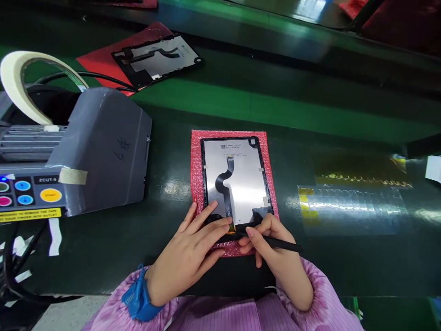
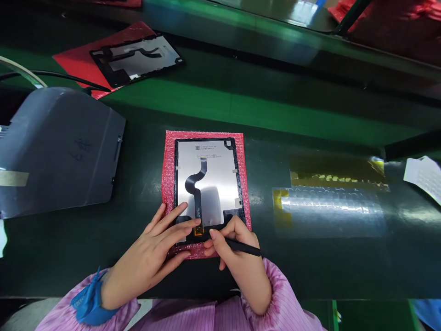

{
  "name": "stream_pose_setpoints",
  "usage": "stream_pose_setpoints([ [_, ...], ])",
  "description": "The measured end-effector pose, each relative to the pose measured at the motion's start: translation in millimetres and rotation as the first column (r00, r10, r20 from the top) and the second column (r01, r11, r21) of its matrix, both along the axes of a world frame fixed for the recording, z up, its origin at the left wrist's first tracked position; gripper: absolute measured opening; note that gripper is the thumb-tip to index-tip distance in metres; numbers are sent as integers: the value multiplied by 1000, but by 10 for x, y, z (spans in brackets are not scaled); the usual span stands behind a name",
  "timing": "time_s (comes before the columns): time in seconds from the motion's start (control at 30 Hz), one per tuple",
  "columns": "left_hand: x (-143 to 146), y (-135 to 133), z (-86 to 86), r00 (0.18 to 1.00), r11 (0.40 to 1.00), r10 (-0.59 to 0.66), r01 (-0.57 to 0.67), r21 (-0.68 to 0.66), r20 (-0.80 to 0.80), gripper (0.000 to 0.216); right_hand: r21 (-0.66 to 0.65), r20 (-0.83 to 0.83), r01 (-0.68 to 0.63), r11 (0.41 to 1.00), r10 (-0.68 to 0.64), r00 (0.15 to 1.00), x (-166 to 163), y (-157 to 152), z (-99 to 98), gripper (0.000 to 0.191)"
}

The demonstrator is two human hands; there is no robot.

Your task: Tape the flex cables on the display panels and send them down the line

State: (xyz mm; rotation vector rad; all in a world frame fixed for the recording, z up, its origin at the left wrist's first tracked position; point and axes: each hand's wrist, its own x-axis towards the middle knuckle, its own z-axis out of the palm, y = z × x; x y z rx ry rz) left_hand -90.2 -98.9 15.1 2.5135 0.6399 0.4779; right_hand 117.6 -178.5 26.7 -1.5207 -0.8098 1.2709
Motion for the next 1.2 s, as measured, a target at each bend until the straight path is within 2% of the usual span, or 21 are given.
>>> stream_pose_setpoints([
  [0.27,-1,10,-1,1000,1000,-8,8,0,15,37,-27,21,-6,1000,6,1000,-2,-1,20,32],
  [0.5,-5,19,-4,1000,998,-28,29,55,-13,37,-14,36,37,999,-36,999,-21,19,51,34],
  [0.8,-8,21,-2,998,993,-41,46,109,-44,31,-41,39,29,999,-27,999,-14,23,45,35],
  [0.9,-8,19,-5,998,993,-36,41,113,-47,33,-35,80,86,996,-83,993,56,-22,73,34],
  [1.03,46,-7,-22,998,992,-29,36,119,-64,37,63,196,187,980,-196,961,177,-106,113,26],
  [1.2,96,-120,33,995,999,29,-24,48,-97,52,74,199,142,987,-154,968,225,-173,40,25],
])
